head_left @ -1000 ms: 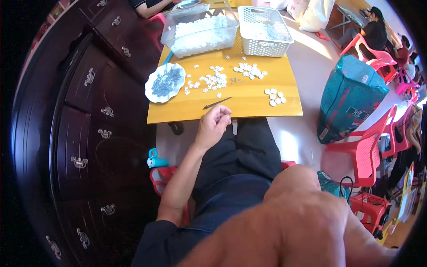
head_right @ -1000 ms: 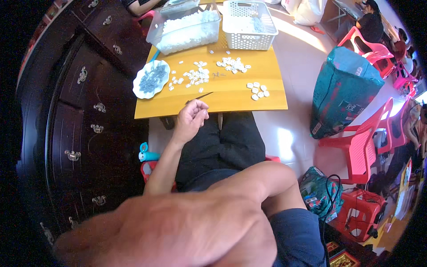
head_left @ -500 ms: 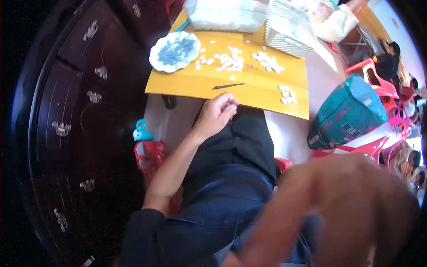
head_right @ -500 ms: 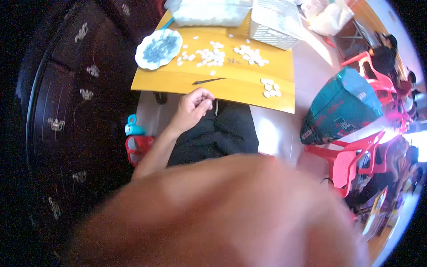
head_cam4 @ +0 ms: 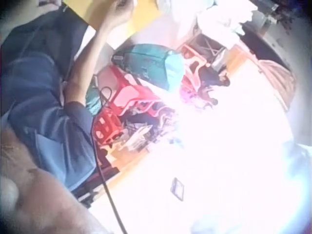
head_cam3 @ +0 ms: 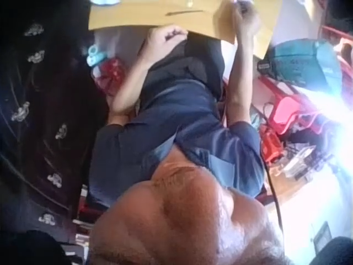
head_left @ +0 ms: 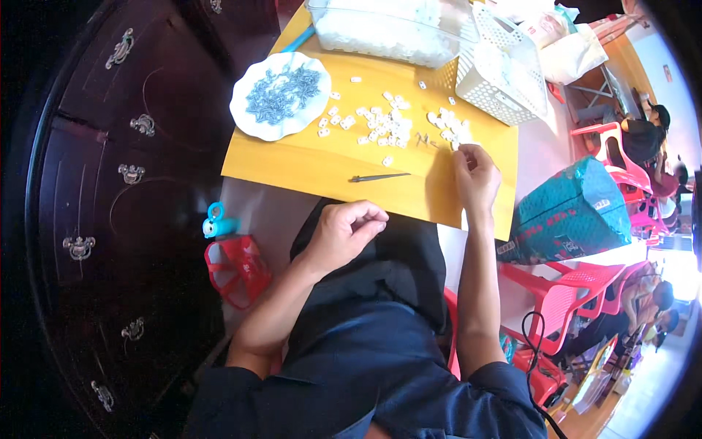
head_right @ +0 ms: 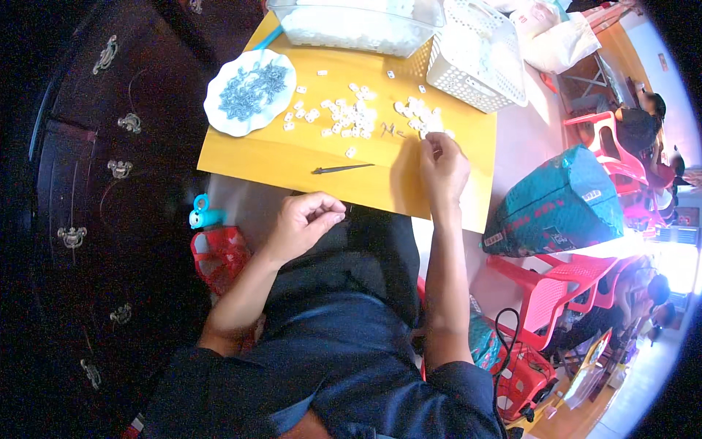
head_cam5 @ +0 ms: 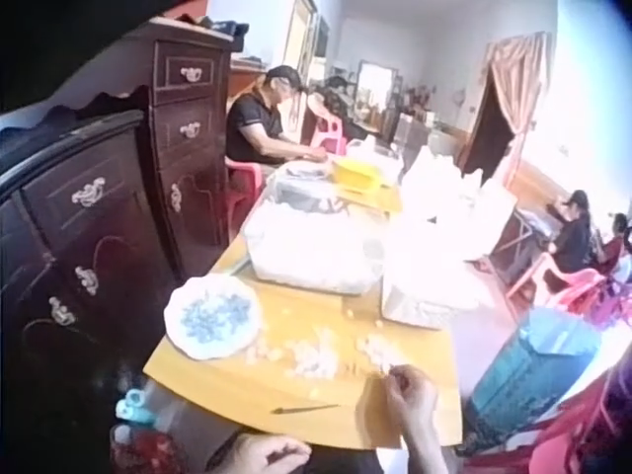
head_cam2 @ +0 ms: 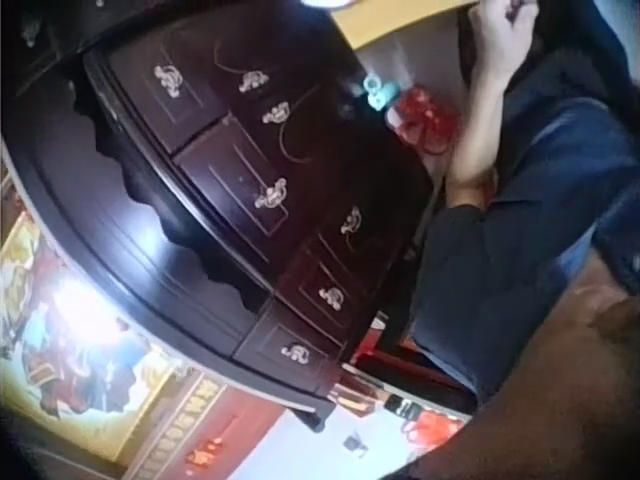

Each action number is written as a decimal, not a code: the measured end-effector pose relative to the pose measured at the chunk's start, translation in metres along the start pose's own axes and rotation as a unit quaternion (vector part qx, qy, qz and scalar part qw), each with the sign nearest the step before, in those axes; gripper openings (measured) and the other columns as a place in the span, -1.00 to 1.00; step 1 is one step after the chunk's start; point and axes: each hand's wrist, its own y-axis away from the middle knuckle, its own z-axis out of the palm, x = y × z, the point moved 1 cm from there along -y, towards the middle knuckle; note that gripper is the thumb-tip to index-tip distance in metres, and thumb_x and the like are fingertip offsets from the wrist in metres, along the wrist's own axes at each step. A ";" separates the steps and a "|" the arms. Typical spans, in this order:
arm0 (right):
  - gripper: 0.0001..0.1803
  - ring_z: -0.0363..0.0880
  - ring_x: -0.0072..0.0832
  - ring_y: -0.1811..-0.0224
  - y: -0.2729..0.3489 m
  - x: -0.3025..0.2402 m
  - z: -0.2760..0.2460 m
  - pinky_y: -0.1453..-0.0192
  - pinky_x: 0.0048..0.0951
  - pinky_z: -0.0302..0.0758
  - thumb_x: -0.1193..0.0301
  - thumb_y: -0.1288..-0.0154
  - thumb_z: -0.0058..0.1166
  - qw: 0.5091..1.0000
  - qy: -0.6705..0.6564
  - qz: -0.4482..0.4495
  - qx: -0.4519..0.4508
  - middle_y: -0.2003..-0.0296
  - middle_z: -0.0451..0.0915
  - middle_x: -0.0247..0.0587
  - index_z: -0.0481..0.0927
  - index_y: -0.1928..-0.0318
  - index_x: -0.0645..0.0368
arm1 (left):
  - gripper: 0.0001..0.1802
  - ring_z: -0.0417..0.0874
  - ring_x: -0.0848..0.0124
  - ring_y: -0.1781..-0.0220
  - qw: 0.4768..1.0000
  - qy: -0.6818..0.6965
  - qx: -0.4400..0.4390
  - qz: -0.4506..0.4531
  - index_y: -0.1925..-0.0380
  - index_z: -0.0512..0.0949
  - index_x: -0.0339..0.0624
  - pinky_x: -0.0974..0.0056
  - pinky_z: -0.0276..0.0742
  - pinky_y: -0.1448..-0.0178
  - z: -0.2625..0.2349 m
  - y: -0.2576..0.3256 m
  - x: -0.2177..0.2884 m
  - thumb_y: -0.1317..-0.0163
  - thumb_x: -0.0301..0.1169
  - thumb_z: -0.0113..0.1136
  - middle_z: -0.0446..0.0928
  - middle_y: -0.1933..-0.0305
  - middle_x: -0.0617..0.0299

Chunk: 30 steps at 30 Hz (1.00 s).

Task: Manually assembling small plastic and metal hardware components at a workspace.

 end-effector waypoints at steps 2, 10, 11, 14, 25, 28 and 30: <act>-0.86 0.71 -0.25 0.35 -0.008 0.003 0.007 0.20 -0.30 0.60 0.41 -0.26 0.26 1.000 0.013 -0.017 0.011 0.35 0.71 -0.08 0.72 0.20 0.17 | -0.91 0.70 0.57 0.34 1.000 0.010 -0.003 -0.007 0.24 0.67 -0.34 0.41 0.61 0.21 -0.001 -0.001 -0.003 -0.25 -0.60 0.31 0.72 0.37 0.22; -0.87 0.69 -0.25 0.42 -0.015 -0.002 0.017 0.27 -0.31 0.59 0.41 -0.30 0.26 0.992 0.096 -0.084 0.023 0.39 0.67 -0.07 0.72 0.25 0.21 | -0.91 0.70 0.59 0.32 0.998 0.020 -0.038 -0.042 0.23 0.67 -0.34 0.43 0.61 0.18 0.003 -0.004 -0.006 -0.26 -0.60 0.32 0.71 0.36 0.25; -0.87 0.69 -0.25 0.42 -0.013 -0.005 0.017 0.27 -0.31 0.59 0.41 -0.30 0.26 0.992 0.095 -0.081 0.021 0.39 0.67 -0.07 0.72 0.25 0.21 | -0.90 0.72 0.57 0.34 0.998 0.014 -0.046 -0.044 0.24 0.67 -0.32 0.41 0.62 0.20 0.004 -0.005 -0.007 -0.24 -0.60 0.34 0.72 0.38 0.23; -0.90 0.69 -0.22 0.41 -0.006 -0.007 0.014 0.27 -0.31 0.59 0.45 -0.31 0.23 0.992 0.083 -0.097 0.024 0.38 0.67 -0.04 0.71 0.27 0.22 | -0.91 0.69 0.59 0.36 0.997 0.040 -0.032 -0.049 0.24 0.67 -0.32 0.43 0.60 0.23 0.008 -0.005 -0.009 -0.25 -0.60 0.33 0.71 0.39 0.24; -0.89 0.56 -0.68 0.38 0.043 -0.026 -0.020 0.29 -0.59 0.52 0.47 -0.50 0.09 0.945 -0.313 0.090 -0.036 0.32 0.69 -0.28 0.61 0.15 0.25 | -0.97 0.57 0.68 0.37 0.984 0.143 -0.034 -0.097 0.28 0.63 -0.29 0.51 0.52 0.24 0.023 -0.021 0.000 -0.32 -0.57 0.29 0.62 0.38 0.38; -0.91 0.53 -0.71 0.40 0.061 -0.029 -0.022 0.33 -0.65 0.48 0.47 -0.53 0.07 0.880 -0.446 0.137 -0.090 0.28 0.69 -0.33 0.59 0.08 0.21 | -0.96 0.52 0.72 0.34 0.988 0.137 -0.025 -0.074 0.29 0.61 -0.27 0.53 0.47 0.22 0.030 -0.035 0.011 -0.34 -0.55 0.28 0.58 0.37 0.43; -0.92 0.51 -0.73 0.41 0.072 -0.030 -0.022 0.33 -0.67 0.47 0.49 -0.51 0.09 0.862 -0.464 0.169 -0.111 0.30 0.68 -0.35 0.60 0.09 0.21 | -0.96 0.52 0.71 0.34 0.974 0.199 -0.035 -0.107 0.25 0.60 -0.27 0.53 0.46 0.22 0.037 -0.043 0.021 -0.36 -0.54 0.26 0.57 0.36 0.44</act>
